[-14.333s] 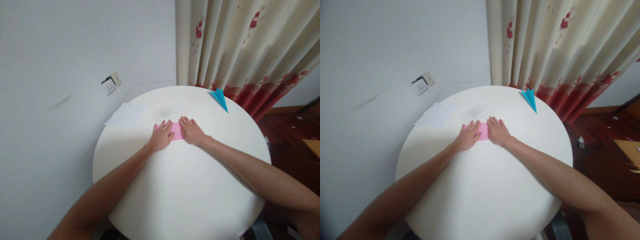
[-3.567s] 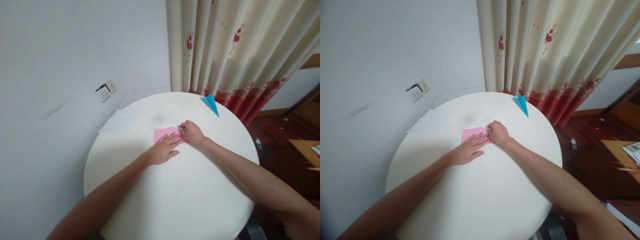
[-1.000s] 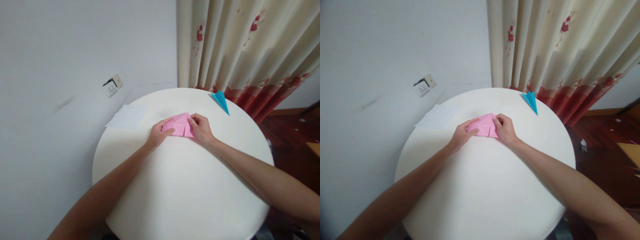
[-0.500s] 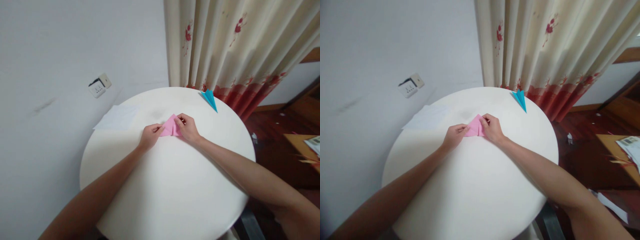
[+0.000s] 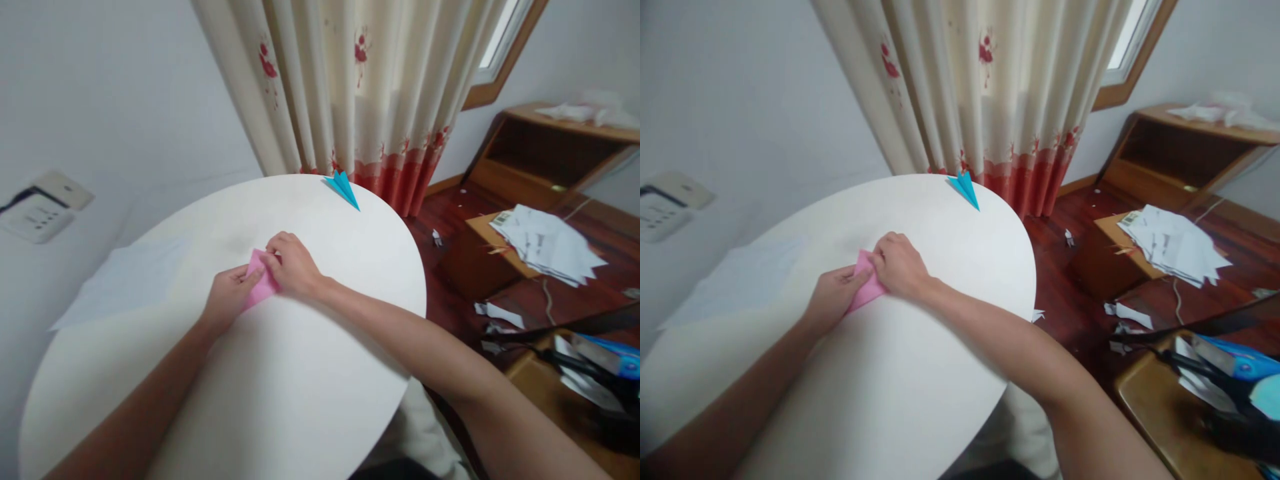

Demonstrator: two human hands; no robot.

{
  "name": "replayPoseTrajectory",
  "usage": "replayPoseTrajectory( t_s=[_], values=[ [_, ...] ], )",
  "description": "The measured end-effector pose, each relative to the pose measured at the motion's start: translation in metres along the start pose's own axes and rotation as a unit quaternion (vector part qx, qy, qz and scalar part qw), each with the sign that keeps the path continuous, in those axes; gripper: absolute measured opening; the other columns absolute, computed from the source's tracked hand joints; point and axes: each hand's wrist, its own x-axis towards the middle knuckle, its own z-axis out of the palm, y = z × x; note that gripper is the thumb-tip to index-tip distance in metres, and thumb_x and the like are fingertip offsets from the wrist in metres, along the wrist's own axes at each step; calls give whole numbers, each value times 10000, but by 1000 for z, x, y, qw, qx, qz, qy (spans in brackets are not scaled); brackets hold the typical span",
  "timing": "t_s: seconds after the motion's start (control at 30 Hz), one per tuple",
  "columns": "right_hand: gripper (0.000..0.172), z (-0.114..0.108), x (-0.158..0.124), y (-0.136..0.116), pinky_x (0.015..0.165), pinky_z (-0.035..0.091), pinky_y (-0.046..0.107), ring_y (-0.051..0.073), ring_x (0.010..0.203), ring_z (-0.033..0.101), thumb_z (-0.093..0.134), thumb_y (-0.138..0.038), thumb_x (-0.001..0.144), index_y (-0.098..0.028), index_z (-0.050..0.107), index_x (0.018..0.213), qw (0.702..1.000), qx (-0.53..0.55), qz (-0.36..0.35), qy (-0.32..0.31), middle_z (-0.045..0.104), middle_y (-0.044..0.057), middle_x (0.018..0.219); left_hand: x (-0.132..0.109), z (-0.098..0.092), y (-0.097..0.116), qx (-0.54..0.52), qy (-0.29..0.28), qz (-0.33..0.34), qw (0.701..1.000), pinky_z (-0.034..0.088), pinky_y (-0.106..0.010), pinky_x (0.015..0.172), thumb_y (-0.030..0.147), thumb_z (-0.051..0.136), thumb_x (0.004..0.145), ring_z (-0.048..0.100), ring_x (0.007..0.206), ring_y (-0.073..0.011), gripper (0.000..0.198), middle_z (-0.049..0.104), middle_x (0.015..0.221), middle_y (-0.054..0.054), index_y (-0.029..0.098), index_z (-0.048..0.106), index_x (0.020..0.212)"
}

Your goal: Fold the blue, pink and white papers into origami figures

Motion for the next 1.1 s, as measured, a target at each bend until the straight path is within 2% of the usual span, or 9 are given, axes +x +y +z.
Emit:
replayPoseTrajectory(
  t_s=[0.17,0.33,0.5,0.67,0.8,0.9,0.93,1.0,1.1],
  values=[
    [225,3,-11,-10,817,409,280,170,866,523,566,-255,962,-203,554,743,998,-14,56,9,582,26,863,-2,-6,7,19,-51,-21,998,373,-238,507,653,650,730,512,577,-162,512,655,658,-35,146,722,730],
    [217,8,-18,-8,769,393,269,163,855,537,563,-292,967,-198,615,779,997,-9,74,-2,605,27,869,-3,-6,4,-3,-57,-42,997,328,-222,468,660,691,704,467,537,-135,524,620,617,-26,136,706,693],
    [189,8,-18,3,697,397,254,132,734,563,600,-258,926,-178,684,776,988,115,98,-33,661,3,781,-4,-6,4,-25,-81,-55,995,318,-218,466,649,716,696,463,536,-129,522,619,615,-27,127,711,692],
    [159,8,-15,9,657,432,245,129,689,600,688,-269,836,-150,727,740,952,273,117,-75,700,16,726,-7,-3,4,-22,-132,-42,990,317,-215,485,601,723,695,461,544,-124,477,605,601,-17,129,688,628],
    [151,4,-14,7,611,428,244,125,643,583,709,-264,765,-143,727,677,939,308,137,-71,692,20,684,-8,0,1,-23,-152,-27,988,276,-209,474,618,691,729,418,506,-101,508,541,539,7,131,655,592],
    [166,-5,-11,11,586,411,250,121,611,553,722,-291,723,-143,722,648,933,312,174,-44,683,19,661,-7,-3,-1,-31,-170,-51,984,261,-213,447,660,660,756,415,457,-99,543,546,512,10,134,679,626],
    [180,-9,-9,14,575,403,253,120,597,539,730,-312,710,-145,719,642,930,312,192,-34,675,15,646,-6,-5,-2,-37,-182,-63,981,276,-215,441,671,647,768,435,449,-105,552,571,517,2,135,693,643],
    [219,-17,-5,21,551,384,257,117,574,511,749,-357,686,-147,715,636,921,319,222,-16,653,8,621,-4,-9,-2,-60,-212,-77,972,383,-226,483,671,634,793,552,507,-141,552,674,605,-36,135,743,720],
    [264,-29,1,29,527,351,260,110,558,478,771,-398,656,-138,726,660,915,319,248,9,640,8,617,-2,-16,-2,-101,-259,-80,957,541,-290,738,650,631,820,717,783,-227,541,778,866,-113,134,791,851]
  ],
)
